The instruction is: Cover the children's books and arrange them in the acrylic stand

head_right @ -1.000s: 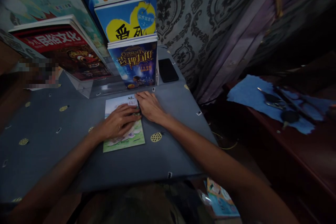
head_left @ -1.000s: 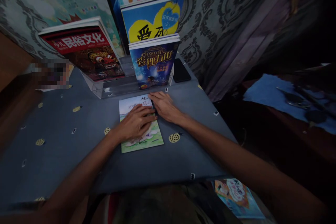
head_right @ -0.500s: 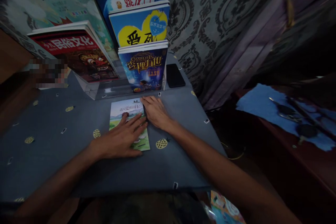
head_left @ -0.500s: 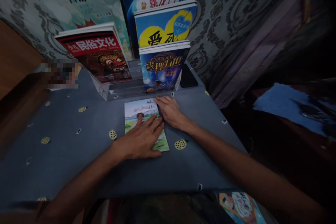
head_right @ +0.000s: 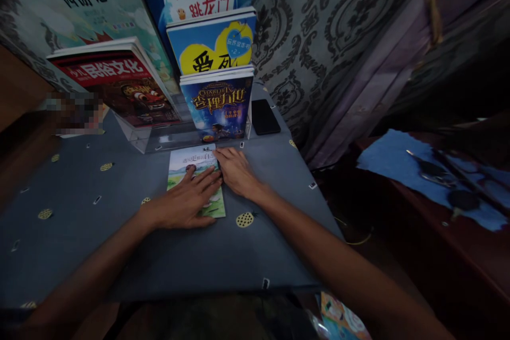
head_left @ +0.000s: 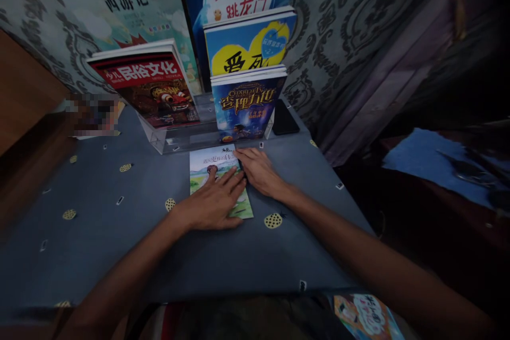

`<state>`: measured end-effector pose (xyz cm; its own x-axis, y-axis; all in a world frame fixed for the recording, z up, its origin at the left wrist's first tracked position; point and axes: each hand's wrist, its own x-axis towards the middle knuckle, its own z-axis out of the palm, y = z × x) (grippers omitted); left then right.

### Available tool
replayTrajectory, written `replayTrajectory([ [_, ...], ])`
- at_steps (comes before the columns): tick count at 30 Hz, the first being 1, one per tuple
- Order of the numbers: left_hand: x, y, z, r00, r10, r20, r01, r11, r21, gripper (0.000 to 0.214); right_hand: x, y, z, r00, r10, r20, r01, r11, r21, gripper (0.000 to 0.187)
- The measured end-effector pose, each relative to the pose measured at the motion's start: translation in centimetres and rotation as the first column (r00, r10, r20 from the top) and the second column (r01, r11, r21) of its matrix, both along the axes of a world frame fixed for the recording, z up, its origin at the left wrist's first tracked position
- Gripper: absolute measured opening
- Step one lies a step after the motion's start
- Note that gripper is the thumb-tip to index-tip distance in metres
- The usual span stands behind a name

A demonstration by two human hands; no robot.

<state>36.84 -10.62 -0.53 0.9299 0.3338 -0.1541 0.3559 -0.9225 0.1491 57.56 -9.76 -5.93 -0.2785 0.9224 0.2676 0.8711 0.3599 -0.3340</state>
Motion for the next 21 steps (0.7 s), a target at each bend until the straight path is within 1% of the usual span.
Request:
replayTrajectory([
  [6,-0.1,1.0,0.2,1.000,-0.002,-0.002,0.002,1.000,-0.015,0.081,0.0,-0.1,0.2,1.000,0.006,-0.021,-0.006,1.000,0.002,0.052],
  [9,-0.1,1.2,0.3,1.000,0.000,-0.002,0.000,1.000,-0.021,0.081,0.0,-0.2,0.4,1.000,-0.001,-0.017,0.001,1.000,-0.019,0.053],
  [15,-0.3,1.3,-0.2,1.000,0.003,0.022,-0.002,0.999,-0.032,0.082,0.0,0.0,0.2,1.000,0.011,-0.028,-0.012,1.000,-0.017,0.055],
  [18,-0.4,1.0,-0.2,0.999,0.005,0.040,-0.003,1.000,-0.030,0.077,0.0,0.1,-0.1,1.000,0.003,-0.027,-0.003,1.000,-0.022,0.053],
  [21,-0.6,0.3,-0.1,0.997,0.014,0.072,-0.013,1.000,-0.011,0.068,0.0,0.1,-0.1,1.000,-0.001,-0.020,0.000,1.000,-0.021,0.052],
])
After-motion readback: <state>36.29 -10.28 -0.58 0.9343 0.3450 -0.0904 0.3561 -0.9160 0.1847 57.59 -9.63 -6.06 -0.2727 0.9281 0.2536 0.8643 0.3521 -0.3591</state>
